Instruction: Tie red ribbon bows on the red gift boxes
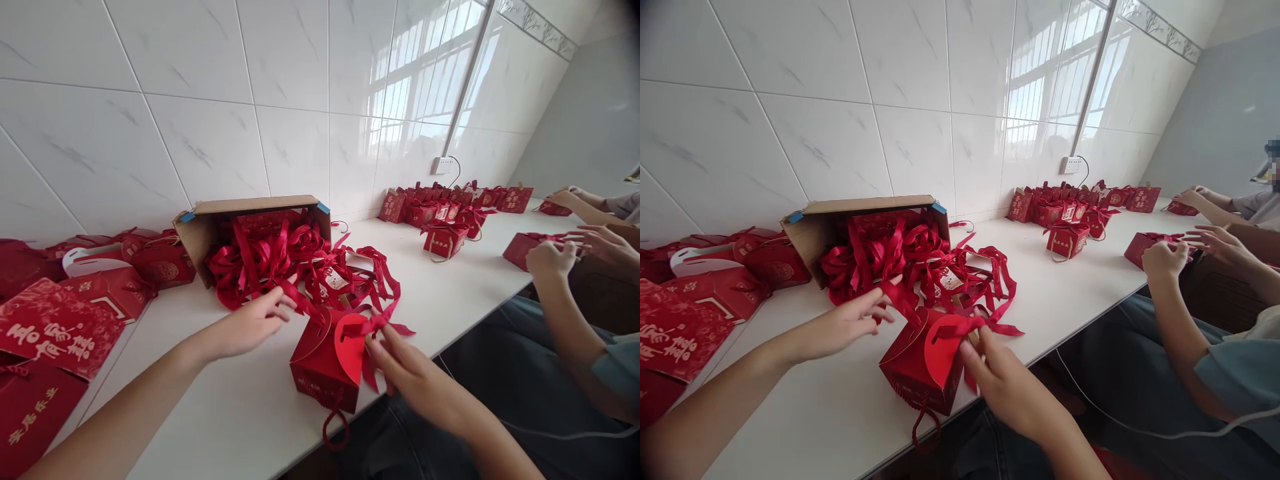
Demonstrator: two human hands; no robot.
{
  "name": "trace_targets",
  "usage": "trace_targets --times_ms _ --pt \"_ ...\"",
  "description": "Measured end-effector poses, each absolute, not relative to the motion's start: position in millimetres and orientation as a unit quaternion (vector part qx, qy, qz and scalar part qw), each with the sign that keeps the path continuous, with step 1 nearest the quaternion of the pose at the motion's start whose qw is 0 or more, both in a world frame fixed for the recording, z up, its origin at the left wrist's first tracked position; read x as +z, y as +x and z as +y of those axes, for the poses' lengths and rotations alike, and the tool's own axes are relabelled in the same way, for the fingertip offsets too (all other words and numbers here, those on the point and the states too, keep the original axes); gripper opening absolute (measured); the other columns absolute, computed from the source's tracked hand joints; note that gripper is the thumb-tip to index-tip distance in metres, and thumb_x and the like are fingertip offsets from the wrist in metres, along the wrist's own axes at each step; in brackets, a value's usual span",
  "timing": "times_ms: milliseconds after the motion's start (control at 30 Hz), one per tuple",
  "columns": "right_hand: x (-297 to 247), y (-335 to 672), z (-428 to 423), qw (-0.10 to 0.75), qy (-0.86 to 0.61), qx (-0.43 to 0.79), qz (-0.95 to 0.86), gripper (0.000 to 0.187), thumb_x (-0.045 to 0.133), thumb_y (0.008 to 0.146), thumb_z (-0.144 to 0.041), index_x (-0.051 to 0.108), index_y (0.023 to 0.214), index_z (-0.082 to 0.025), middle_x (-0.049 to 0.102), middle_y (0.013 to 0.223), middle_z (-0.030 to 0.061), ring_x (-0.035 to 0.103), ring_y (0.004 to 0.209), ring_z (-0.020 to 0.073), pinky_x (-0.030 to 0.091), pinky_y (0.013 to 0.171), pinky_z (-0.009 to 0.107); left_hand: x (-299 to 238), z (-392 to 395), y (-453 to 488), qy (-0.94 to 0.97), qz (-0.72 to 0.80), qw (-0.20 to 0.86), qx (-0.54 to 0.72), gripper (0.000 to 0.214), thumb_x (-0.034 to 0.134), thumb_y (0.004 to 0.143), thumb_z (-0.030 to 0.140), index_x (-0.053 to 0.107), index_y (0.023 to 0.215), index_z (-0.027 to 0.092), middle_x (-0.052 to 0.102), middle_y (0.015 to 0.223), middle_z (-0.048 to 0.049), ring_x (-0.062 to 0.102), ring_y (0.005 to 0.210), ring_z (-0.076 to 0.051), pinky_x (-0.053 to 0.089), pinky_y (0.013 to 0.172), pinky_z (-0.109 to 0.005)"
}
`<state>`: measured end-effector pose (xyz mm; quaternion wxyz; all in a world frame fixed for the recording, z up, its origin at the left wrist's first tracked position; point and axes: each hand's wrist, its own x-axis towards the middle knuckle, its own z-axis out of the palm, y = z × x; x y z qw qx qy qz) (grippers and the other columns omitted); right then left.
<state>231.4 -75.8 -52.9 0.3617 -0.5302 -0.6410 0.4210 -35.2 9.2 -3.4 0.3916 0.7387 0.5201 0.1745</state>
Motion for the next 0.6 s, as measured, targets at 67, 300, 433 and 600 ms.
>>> trace_targets --times_ms 67,300,433,600 --pt "-50 228 -66 0.461 -0.507 0.441 -0.580 0.044 0.038 0.090 -0.059 0.056 0.103 -0.021 0.058 0.073 0.0006 0.053 0.061 0.0135 0.045 0.060 0.025 9 9 -33 0.725 0.498 0.411 0.239 0.056 0.053 0.079 0.023 0.043 0.134 0.029 0.062 0.121 -0.0046 0.056 0.115 -0.021 0.047 0.090 -0.030" --pt "-16 229 -40 0.643 -0.428 0.421 -0.475 0.033 0.056 0.084 -0.050 0.063 0.094 -0.019 0.055 0.064 -0.0013 0.051 0.061 0.0113 0.043 0.059 0.023 48 -3 -12 0.639 0.398 0.466 0.465 0.029 0.059 0.085 0.044 0.070 0.100 0.021 0.071 0.101 -0.0057 0.065 0.092 -0.021 0.052 0.087 -0.035" --pt "23 225 -33 0.648 -0.422 0.371 -0.514 0.025 0.061 0.081 -0.043 0.066 0.080 -0.018 0.059 0.066 0.0003 0.054 0.061 0.0121 0.043 0.055 0.023 72 -6 -5 0.660 0.402 0.389 0.501 0.029 0.066 0.080 0.041 0.072 0.097 0.018 0.072 0.090 -0.0057 0.066 0.089 -0.022 0.054 0.080 -0.033" --pt "68 218 -27 0.588 -0.474 0.257 -0.604 0.024 0.060 0.080 -0.037 0.064 0.066 -0.017 0.041 0.049 -0.0047 0.030 0.042 0.0056 0.023 0.041 0.021 95 -15 -3 0.702 0.471 0.288 0.451 0.031 0.064 0.079 0.046 0.073 0.090 0.018 0.071 0.073 -0.0031 0.065 0.072 -0.022 0.052 0.060 -0.029"
